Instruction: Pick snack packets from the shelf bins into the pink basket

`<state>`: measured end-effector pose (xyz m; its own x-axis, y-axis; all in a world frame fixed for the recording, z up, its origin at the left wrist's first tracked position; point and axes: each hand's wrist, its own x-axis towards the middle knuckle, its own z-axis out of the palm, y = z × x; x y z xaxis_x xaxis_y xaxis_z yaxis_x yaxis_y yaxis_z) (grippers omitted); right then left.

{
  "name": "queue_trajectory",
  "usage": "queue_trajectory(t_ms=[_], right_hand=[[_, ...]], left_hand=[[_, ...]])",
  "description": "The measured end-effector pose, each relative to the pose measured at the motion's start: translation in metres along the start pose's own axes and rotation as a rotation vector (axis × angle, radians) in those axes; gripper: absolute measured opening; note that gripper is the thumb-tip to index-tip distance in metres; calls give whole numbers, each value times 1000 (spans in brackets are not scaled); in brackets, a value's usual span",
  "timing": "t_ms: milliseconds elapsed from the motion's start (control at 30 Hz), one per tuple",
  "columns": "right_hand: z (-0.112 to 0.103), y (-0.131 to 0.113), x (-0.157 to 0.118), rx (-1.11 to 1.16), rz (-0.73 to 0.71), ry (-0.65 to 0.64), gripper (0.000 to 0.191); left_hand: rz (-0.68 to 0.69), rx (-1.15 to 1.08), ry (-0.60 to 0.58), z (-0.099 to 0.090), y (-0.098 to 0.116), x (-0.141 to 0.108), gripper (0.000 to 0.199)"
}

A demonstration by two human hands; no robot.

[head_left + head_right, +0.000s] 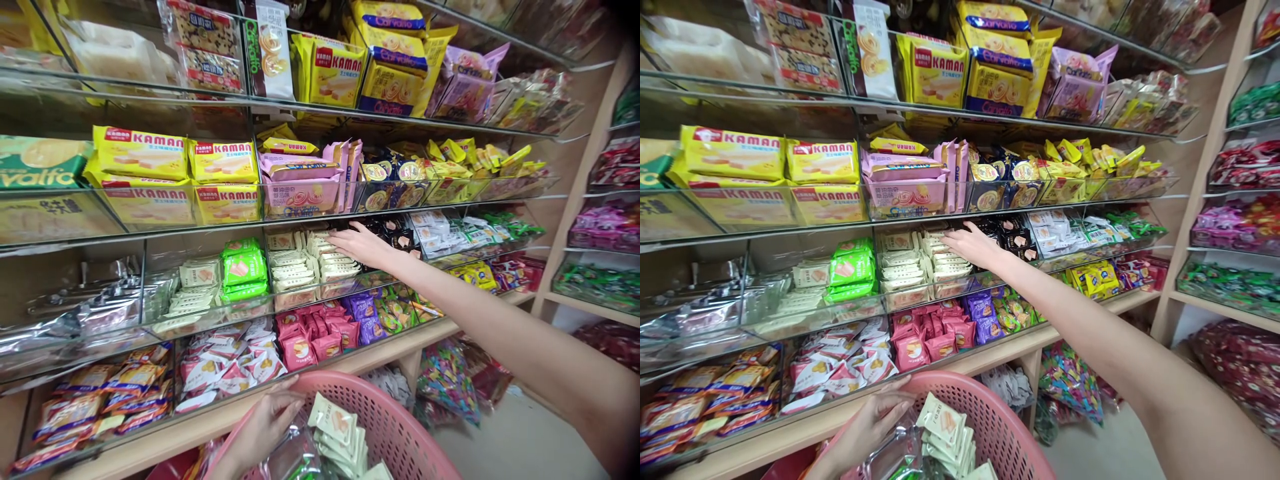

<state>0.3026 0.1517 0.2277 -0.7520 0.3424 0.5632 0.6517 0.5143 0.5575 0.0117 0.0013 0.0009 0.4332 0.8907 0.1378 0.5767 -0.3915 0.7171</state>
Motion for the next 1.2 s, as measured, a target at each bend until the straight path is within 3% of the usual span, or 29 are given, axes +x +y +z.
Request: queue_trajectory(t_ms=[300, 467, 600, 733, 900, 1033, 1200], right_hand=[[-7, -2, -9, -1, 12, 23, 31], [-18, -19, -18, 4, 126, 87, 26], [-25, -37, -37, 187, 128, 170, 26], [-22, -39, -47, 317, 83, 127, 26], [-12, -30, -41, 293, 67, 69, 26], [-8, -32, -39, 138, -15, 74, 27], [-8, -38, -41, -30, -131, 67, 24]], left_hand=[[19, -30, 14, -1, 6, 0, 45], [34, -28, 38, 0, 3, 0, 44], [36, -10, 41, 0, 1, 0, 44], [42, -24, 15, 0, 5, -1, 44], [8, 11, 23, 3, 3, 0, 45], [-13, 12, 24, 2, 3, -1, 46], [56, -2, 0, -1, 10, -1, 43]])
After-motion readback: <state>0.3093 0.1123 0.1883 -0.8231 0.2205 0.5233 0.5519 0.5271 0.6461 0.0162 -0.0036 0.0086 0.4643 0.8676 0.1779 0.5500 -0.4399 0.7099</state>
